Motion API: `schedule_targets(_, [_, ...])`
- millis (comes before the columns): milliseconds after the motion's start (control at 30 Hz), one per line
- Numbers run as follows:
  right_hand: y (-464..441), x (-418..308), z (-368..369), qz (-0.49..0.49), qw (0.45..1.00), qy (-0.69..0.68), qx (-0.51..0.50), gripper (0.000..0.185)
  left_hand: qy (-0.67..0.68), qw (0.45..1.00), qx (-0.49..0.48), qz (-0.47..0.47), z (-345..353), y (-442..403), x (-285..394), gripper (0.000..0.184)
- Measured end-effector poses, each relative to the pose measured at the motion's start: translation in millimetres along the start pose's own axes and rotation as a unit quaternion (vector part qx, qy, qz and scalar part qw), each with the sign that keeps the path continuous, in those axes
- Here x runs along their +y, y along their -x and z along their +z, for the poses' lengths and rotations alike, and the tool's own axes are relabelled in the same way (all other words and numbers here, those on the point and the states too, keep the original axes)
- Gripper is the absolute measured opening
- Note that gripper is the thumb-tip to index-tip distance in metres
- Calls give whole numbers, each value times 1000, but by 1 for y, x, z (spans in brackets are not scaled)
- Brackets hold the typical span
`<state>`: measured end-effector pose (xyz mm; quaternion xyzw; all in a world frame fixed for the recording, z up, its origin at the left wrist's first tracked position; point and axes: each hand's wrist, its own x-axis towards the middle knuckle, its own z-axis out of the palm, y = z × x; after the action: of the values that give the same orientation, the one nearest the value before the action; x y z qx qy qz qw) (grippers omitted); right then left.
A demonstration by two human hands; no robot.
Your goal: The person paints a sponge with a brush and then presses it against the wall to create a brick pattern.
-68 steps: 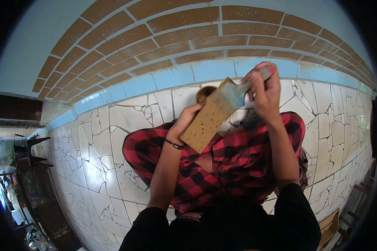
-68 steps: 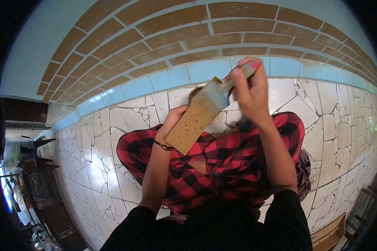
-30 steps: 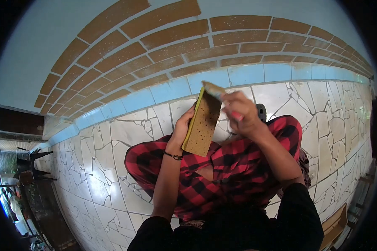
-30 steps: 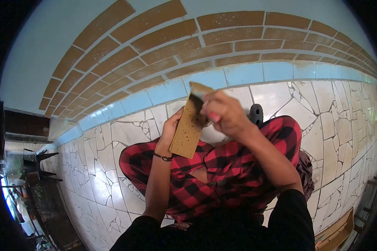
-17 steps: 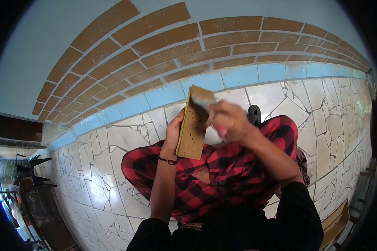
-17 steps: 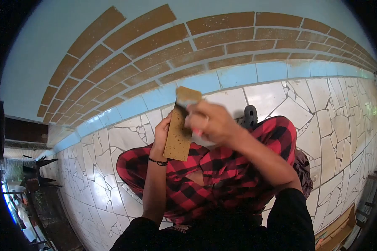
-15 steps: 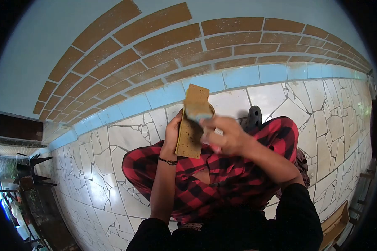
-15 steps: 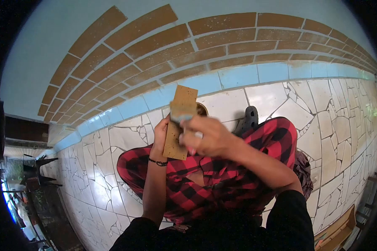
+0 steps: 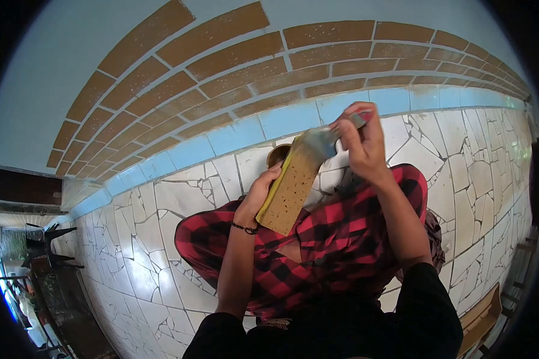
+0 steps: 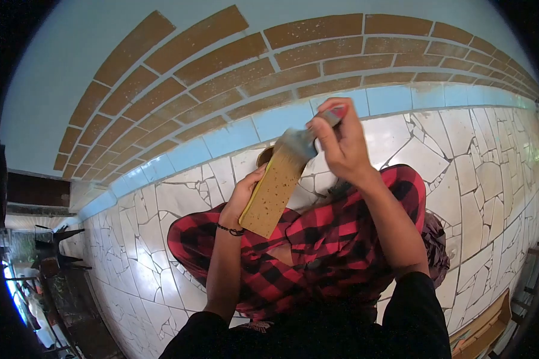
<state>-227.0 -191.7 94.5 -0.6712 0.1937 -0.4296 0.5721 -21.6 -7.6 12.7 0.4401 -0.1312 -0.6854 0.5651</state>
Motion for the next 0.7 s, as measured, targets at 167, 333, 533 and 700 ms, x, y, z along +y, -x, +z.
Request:
schedule_targets(167, [-3,14,6,-312,938,146,-25,32,14,999,-18,43,12,11,11,56])
schedule_targets(333, [58,-6,64,-406,860,224,-214,24,68,992,25,103,-28,-1,0,54])
schedule_targets(533, [55,-18,54,-296,934,-16,-198,9,86,982,87,142,-33,4,7,53])
schedule_targets(700, [39,-1,34,-302,934,134,-136,12,53,989,33,134,-15,0,10,56])
